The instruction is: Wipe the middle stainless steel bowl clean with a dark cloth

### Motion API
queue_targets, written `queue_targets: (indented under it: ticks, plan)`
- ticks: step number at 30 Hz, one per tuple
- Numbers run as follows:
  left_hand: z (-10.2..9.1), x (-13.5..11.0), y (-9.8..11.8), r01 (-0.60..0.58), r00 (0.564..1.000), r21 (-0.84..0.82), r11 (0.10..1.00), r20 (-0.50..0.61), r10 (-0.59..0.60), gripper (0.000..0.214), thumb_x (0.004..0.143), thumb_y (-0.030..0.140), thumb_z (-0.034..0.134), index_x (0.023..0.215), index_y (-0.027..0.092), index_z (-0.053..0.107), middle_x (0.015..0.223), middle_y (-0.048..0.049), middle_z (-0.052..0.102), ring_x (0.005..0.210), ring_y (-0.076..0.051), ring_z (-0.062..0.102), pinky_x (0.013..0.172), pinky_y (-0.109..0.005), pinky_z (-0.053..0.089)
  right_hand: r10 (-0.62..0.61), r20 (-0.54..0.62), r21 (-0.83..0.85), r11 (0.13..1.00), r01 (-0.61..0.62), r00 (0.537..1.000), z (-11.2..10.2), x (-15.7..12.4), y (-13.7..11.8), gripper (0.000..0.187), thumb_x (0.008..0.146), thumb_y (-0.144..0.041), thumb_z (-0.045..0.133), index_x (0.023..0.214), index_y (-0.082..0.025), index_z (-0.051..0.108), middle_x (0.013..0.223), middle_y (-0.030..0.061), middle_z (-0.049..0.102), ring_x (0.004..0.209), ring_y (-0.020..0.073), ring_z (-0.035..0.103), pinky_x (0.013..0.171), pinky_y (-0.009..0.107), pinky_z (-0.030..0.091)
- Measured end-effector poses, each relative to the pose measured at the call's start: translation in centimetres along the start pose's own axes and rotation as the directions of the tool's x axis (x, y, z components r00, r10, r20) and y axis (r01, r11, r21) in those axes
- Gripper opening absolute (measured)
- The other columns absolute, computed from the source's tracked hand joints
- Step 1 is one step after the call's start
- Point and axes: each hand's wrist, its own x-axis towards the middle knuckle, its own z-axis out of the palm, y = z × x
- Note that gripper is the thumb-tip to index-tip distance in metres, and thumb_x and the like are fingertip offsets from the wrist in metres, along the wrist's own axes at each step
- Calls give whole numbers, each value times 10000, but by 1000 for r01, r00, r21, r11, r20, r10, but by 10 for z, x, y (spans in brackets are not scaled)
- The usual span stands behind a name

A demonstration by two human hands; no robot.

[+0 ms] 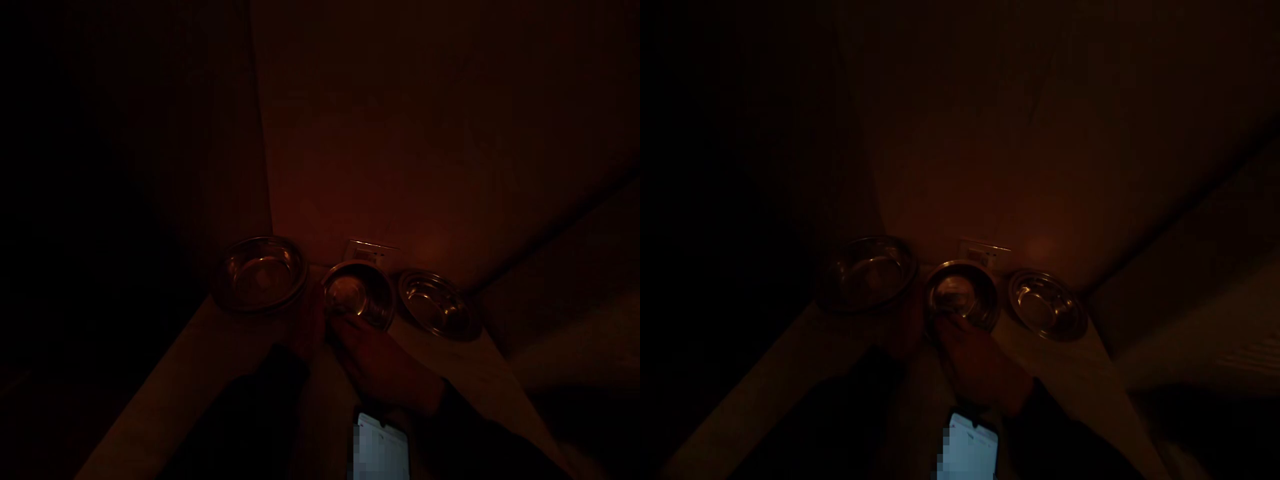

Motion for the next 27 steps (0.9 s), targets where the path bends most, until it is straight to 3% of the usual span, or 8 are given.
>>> queue_targets:
  ticks: [6, 10, 17, 27]
  plan:
    - [1, -4, 19, 71, 994, -115, 991, 89, -61, 470, 945, 405, 251, 1157, 173, 599, 1219, -73, 649, 1170, -198, 568, 1053, -364, 391, -1, 90, -204, 979, 19, 996, -16, -19, 14, 470, 858, -137, 455, 1326, -95, 477, 1297, 173, 557, 1182, 274, 514, 995, 453, 432]
    - [-1, -5, 24, 131, 988, -138, 982, 95, -118, 459, 939, 426, 285, 1162, 174, 598, 1212, -84, 653, 1183, -209, 558, 1052, -378, 388, -25, 94, -130, 991, 37, 995, -14, -11, 7, 502, 857, -125, 448, 1359, -105, 433, 1317, 155, 538, 1216, 253, 476, 1024, 423, 410]
    - [-1, -5, 18, 148, 988, -123, 981, 55, -142, 453, 937, 441, 293, 1150, 186, 601, 1231, -84, 638, 1237, -212, 516, 1069, -362, 362, -1, -24, 33, 999, 2, 1000, 2, 9, -8, 512, 900, -152, 429, 1403, -124, 340, 1342, 149, 495, 1229, 217, 453, 1035, 375, 412]
    - [0, -4, 24, 99, 991, -175, 980, 112, -80, 425, 943, 360, 296, 1176, 172, 598, 1258, -78, 628, 1201, -213, 551, 1059, -370, 385, -35, 91, -243, 968, 56, 995, -15, -18, 14, 439, 887, -126, 453, 1324, -114, 488, 1303, 148, 565, 1182, 252, 524, 1000, 434, 439]
